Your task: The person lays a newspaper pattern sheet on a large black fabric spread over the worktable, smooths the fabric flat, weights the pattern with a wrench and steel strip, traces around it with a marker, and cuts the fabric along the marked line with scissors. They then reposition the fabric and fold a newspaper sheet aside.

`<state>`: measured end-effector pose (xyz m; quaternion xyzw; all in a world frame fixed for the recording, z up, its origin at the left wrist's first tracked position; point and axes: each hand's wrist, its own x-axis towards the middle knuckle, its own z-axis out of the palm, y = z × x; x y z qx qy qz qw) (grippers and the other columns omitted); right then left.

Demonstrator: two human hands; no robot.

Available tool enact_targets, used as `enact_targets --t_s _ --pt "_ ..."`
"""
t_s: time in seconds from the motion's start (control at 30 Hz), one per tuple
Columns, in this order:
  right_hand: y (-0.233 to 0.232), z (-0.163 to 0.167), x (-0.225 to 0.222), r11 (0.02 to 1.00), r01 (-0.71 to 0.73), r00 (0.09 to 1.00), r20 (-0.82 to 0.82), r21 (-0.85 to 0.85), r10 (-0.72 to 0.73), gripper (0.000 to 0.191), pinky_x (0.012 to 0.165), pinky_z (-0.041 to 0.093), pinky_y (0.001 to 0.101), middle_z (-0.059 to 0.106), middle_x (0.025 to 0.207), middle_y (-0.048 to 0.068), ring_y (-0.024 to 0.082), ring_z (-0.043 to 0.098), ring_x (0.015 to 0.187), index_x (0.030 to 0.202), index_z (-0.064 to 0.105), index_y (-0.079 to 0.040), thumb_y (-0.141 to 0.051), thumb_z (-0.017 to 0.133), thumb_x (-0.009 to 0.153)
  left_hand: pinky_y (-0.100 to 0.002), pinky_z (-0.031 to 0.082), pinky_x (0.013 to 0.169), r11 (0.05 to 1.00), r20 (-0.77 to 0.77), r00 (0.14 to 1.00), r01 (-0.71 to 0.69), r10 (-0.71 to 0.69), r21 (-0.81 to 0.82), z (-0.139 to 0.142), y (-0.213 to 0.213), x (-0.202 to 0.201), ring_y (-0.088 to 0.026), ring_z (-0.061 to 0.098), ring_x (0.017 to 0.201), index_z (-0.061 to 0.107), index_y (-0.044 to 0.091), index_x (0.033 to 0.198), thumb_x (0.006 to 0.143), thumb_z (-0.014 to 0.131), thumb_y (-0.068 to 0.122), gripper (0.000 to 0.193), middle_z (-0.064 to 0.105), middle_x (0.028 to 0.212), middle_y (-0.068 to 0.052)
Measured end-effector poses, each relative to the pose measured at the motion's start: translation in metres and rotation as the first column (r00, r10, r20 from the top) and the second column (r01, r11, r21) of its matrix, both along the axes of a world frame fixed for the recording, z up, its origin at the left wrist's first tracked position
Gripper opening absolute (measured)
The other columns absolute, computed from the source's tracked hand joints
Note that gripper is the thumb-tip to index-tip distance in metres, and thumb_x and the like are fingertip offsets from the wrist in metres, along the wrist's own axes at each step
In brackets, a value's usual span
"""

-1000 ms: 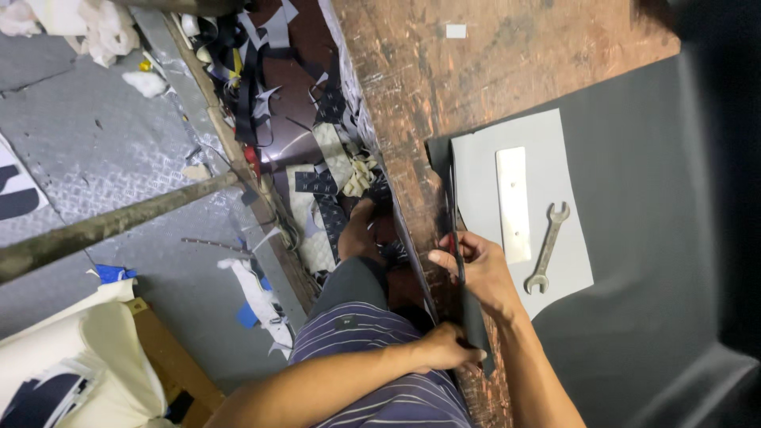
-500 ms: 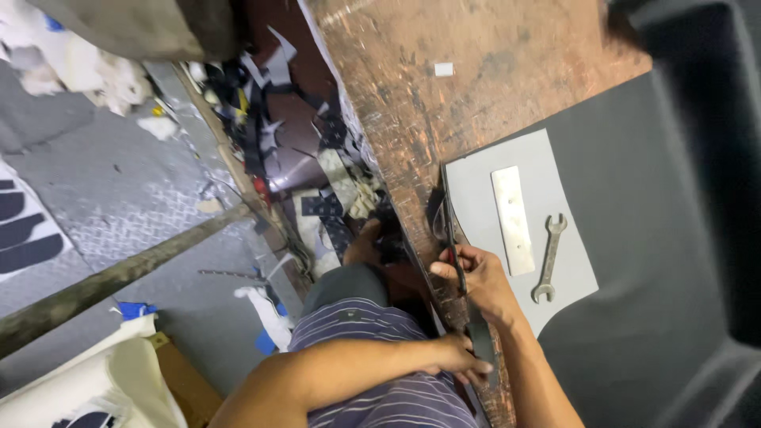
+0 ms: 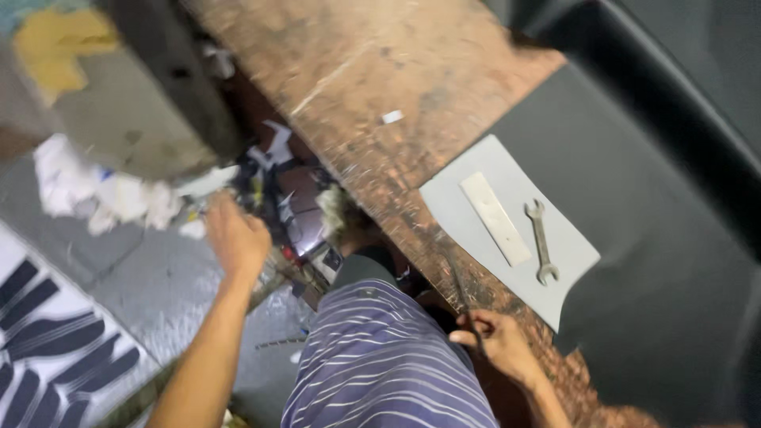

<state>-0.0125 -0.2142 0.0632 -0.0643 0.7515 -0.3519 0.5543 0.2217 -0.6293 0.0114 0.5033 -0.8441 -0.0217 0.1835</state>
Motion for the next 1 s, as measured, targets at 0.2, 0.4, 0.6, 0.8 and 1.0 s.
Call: enact_targets --t_s 0.2,0.4,0.6,0.8,1.0 --pt "-0.044 -0.031 0.047 0.974 0.218 0.953 0.226 -0.054 -0.201 0.035 0.061 0.047 0.0241 0.07 0.075 -0.002 0.007 0.059 0.067 0.104 0.075 -0.001 -0.018 0.088 0.076 -0.039 0.055 0.092 0.565 -0.606 0.747 0.635 -0.273 0.528 -0.011 0.034 -0.155 -0.028 0.071 0.107 0.069 -0.002 0.12 0.098 0.063 0.01 0.026 0.074 0.115 -0.019" --pt "-0.142 -0.051 0.077 0.851 0.509 0.842 0.28 -0.129 -0.461 0.033 0.066 0.049 0.0206 0.067 0.086 -0.005 0.004 0.059 0.074 0.112 0.073 -0.003 -0.019 0.082 0.084 -0.03 0.059 0.065 0.016 -0.386 0.87 0.41 -0.308 0.912 -0.052 0.022 -0.213 -0.016 0.077 0.073 0.071 -0.002 0.106 0.097 0.061 0.012 0.019 0.078 0.085 -0.011" --pt "-0.211 -0.061 0.095 0.636 0.762 0.633 0.341 -0.118 -0.695 0.035 0.058 0.047 0.0229 0.063 0.074 -0.001 0.008 0.059 0.063 0.116 0.067 -0.004 -0.018 0.078 0.086 -0.028 0.059 0.057 -0.18 -0.312 0.842 0.257 -0.44 0.949 -0.072 0.019 -0.255 -0.014 0.074 0.063 0.074 -0.001 0.099 0.095 0.065 0.012 0.016 0.078 0.078 -0.009" --pt "-0.244 -0.067 0.104 0.571 0.813 0.581 0.226 -0.114 -0.782 0.034 0.054 0.044 0.0229 0.064 0.069 -0.001 0.007 0.057 0.059 0.114 0.067 -0.003 -0.012 0.08 0.085 -0.027 0.058 0.056 -0.061 -0.25 0.747 0.271 -0.615 0.961 -0.056 0.018 -0.286 -0.012 0.074 0.06 0.077 0.002 0.089 0.087 0.069 0.01 0.011 0.078 0.073 -0.006" --pt "-0.257 -0.064 0.103 0.506 0.859 0.512 0.175 -0.079 -0.841 0.039 0.052 0.041 0.0222 0.063 0.068 -0.002 0.006 0.054 0.057 0.113 0.068 -0.003 -0.013 0.086 0.08 -0.026 0.059 0.056 -0.11 -0.237 0.713 0.22 -0.66 0.969 -0.046 0.011 -0.297 -0.012 0.074 0.061 0.075 0.001 0.088 0.086 0.071 0.01 0.01 0.076 0.072 -0.007"
